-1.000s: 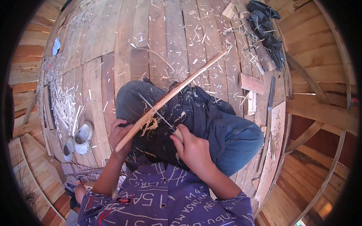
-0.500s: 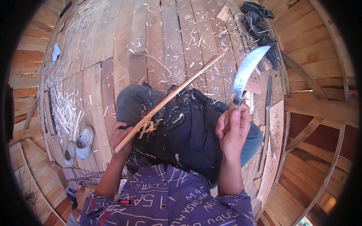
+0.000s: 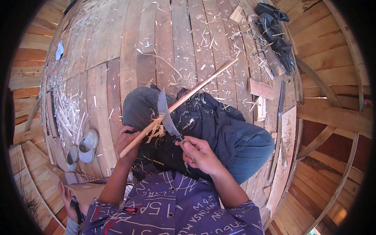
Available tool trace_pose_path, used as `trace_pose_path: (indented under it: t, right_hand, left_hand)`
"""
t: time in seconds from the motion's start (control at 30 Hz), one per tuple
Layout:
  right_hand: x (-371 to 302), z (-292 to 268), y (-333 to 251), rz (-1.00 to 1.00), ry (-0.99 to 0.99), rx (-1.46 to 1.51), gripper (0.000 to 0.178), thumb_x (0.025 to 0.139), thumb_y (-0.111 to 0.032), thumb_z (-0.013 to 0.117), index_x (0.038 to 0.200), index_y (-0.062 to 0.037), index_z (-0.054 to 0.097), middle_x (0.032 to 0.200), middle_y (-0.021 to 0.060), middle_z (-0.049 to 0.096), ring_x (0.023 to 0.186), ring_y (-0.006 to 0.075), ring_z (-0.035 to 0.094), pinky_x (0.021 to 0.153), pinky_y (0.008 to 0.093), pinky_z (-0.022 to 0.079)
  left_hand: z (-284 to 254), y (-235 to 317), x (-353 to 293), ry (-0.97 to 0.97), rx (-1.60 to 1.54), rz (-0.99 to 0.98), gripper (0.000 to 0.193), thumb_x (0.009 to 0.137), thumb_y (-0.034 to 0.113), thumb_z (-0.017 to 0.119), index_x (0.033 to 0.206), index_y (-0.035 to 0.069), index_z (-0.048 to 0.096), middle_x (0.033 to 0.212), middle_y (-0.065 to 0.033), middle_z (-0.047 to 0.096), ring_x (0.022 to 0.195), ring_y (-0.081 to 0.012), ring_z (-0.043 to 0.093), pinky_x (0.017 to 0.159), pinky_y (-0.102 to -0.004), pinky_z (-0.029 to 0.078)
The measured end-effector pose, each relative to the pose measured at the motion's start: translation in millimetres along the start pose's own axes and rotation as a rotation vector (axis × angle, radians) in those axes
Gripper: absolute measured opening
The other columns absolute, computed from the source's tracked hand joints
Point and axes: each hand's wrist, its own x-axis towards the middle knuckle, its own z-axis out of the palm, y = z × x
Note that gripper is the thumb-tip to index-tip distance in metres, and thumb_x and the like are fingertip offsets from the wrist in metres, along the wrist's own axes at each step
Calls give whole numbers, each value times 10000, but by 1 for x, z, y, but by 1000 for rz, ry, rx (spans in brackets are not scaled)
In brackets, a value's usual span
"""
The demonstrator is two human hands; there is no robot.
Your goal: The person shaves a piece of wood with a knife while sitting on the floor.
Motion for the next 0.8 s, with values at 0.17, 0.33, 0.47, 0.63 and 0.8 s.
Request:
trace_pose_path:
  t: [0.17, 0.33, 0.47, 0.63, 0.8]
  right_hand:
    - [1, 8, 12, -420, 249, -568, 273, 904, -140, 599, 1129, 12, 572, 722, 47, 581, 581, 107, 556, 455, 255, 409]
    - [1, 7, -10, -774, 431, -1159, 302, 800, -130, 706, 1075, -43, 617, 703, 150, 622, 597, 256, 646, 509, 333, 484]
    - [-9, 4, -25, -790, 468, -1400, 297, 753, -180, 743, 1006, -61, 646, 666, 107, 605, 552, 243, 614, 496, 322, 478]
    - [-9, -16, -32, -967, 653, -1358, 262, 765, -115, 725, 996, -17, 649, 744, 131, 646, 604, 239, 636, 556, 313, 502]
    - [-16, -60, -65, -842, 938, -755, 273, 920, -152, 574, 1129, 23, 587, 739, 60, 626, 577, 59, 513, 518, 207, 408]
  left_hand:
    - [2, 7, 6, -3, 7, -43, 271, 622, -3, 751, 881, 10, 673, 783, -67, 646, 845, -278, 588, 762, -391, 451]
    - [6, 16, 4, 61, 32, -68, 258, 632, -13, 749, 876, 10, 668, 787, -70, 652, 835, -284, 590, 773, -395, 454]
    - [5, 11, 2, 49, 39, -36, 244, 647, -24, 733, 879, 9, 665, 792, -79, 655, 825, -287, 591, 780, -395, 453]
    - [4, 9, 2, 48, -97, -186, 172, 661, -1, 720, 823, -1, 661, 771, -81, 627, 866, -277, 574, 780, -378, 442]
    - [-1, 6, 2, 1, -224, -370, 132, 679, 18, 710, 772, -10, 620, 765, -98, 569, 847, -239, 542, 768, -346, 427]
